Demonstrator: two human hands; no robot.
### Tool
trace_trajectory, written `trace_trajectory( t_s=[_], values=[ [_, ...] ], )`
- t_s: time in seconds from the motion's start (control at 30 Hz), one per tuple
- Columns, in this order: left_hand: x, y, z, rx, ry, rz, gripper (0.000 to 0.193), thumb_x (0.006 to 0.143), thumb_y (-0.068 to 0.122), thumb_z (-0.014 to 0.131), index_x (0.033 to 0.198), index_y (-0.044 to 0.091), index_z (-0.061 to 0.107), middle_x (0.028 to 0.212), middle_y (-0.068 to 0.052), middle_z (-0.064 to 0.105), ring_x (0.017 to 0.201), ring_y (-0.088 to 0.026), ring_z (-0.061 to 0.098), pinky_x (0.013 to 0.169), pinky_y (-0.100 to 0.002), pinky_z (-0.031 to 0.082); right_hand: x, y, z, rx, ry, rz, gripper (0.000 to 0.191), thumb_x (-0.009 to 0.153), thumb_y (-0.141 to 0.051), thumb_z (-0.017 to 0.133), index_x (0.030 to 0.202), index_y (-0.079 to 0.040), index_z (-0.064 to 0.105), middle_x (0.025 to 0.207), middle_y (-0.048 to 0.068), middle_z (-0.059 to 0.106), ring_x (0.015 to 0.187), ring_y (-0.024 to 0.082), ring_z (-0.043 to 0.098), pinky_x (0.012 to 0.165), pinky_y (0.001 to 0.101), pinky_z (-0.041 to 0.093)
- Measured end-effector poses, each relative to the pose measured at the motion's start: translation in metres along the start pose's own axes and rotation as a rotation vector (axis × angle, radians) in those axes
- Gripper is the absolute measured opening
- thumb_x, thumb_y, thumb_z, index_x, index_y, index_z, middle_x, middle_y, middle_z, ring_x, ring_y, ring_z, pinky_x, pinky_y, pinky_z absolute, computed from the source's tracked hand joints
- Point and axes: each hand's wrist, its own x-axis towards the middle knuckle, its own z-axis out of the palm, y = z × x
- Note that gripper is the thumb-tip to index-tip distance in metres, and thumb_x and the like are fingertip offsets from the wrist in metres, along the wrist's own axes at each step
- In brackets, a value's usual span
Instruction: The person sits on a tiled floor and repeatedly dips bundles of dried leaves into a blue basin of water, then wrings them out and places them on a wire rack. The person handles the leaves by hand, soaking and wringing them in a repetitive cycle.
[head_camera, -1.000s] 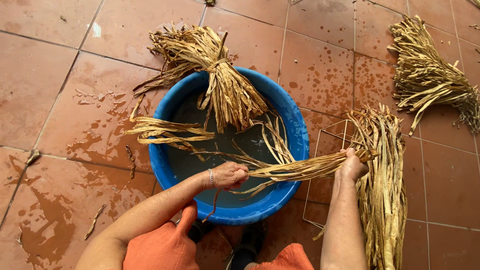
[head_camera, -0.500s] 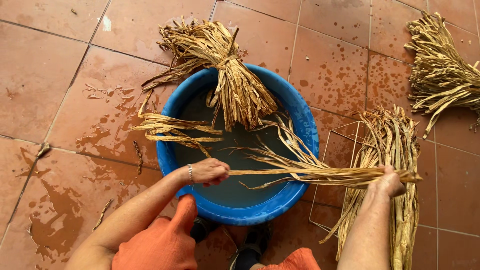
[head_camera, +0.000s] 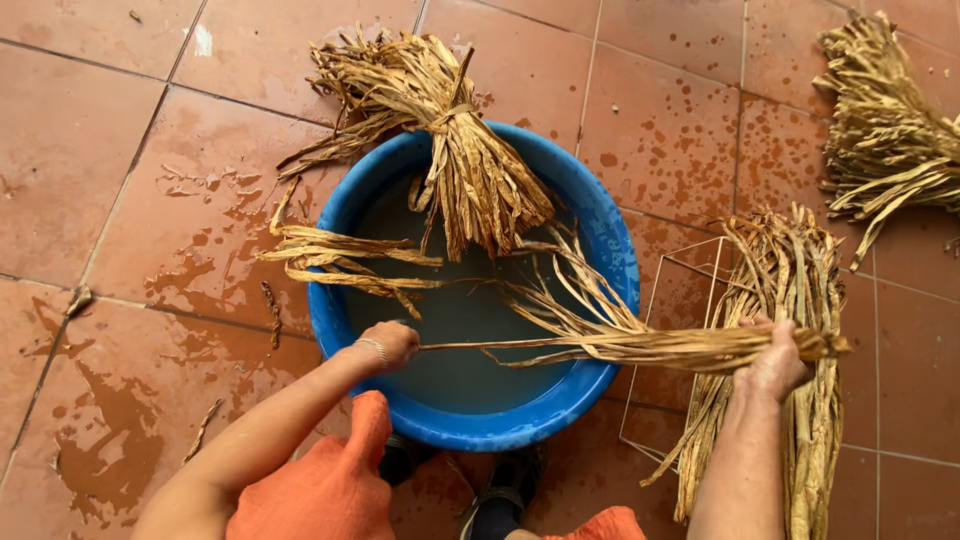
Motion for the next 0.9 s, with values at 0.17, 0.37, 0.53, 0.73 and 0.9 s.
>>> trace_trajectory(
  t_s=[0.17,0.37,0.53,0.73,0.9],
  values=[
    [0.003,0.023,0.008,0.495,-0.238,-0.106,0.046,0.083,0.039,0.075,0.120,0.013,0.069,0.124,-0.010,0.067,0.123,-0.033,0.057,0.089,-0.062,0.047,-0.050,0.009,0.033,-0.162,-0.336,-0.175,0.014,0.112,-0.022,0.061,0.114,-0.009,0.063,0.096,0.007,0.075,0.082,0.015,0.075,0.078,0.0250,0.066],
    [0.009,0.010,-0.044,0.413,0.342,-0.033,0.019,0.089,0.020,0.064,0.103,0.012,0.074,0.113,-0.011,0.067,0.115,-0.029,0.058,0.091,-0.046,0.047,-0.103,0.020,0.061,-0.154,-0.533,-0.276,0.013,0.097,-0.014,0.078,0.101,-0.011,0.066,0.090,0.002,0.072,0.073,0.010,0.070,0.063,0.0277,0.064],
    [0.028,0.007,-0.065,0.636,0.503,-0.014,0.020,0.087,0.022,0.063,0.099,0.011,0.074,0.113,-0.009,0.064,0.119,-0.028,0.050,0.095,-0.050,0.040,-0.122,0.024,0.068,-0.243,-0.544,-0.263,0.018,0.088,-0.005,0.083,0.095,-0.008,0.066,0.081,0.002,0.069,0.063,0.010,0.064,0.055,0.0235,0.054],
    [0.024,0.010,-0.070,0.252,0.340,-0.124,0.021,0.090,0.020,0.059,0.104,0.012,0.072,0.104,-0.010,0.069,0.105,-0.031,0.062,0.090,-0.049,0.047,-0.132,0.039,0.075,-0.326,-0.525,-0.190,0.011,0.091,-0.008,0.076,0.099,-0.013,0.072,0.072,0.003,0.065,0.054,0.011,0.057,0.048,0.0253,0.051],
    [0.022,0.055,-0.069,-0.558,0.328,0.036,0.023,0.098,0.027,0.058,0.104,0.007,0.069,0.079,-0.008,0.074,0.074,-0.024,0.073,0.071,-0.039,0.057,-0.163,0.043,0.094,-0.166,-0.710,0.036,0.011,0.095,-0.015,0.073,0.100,-0.005,0.074,0.081,0.008,0.075,0.066,0.014,0.071,0.062,0.0296,0.060]
  ],
)
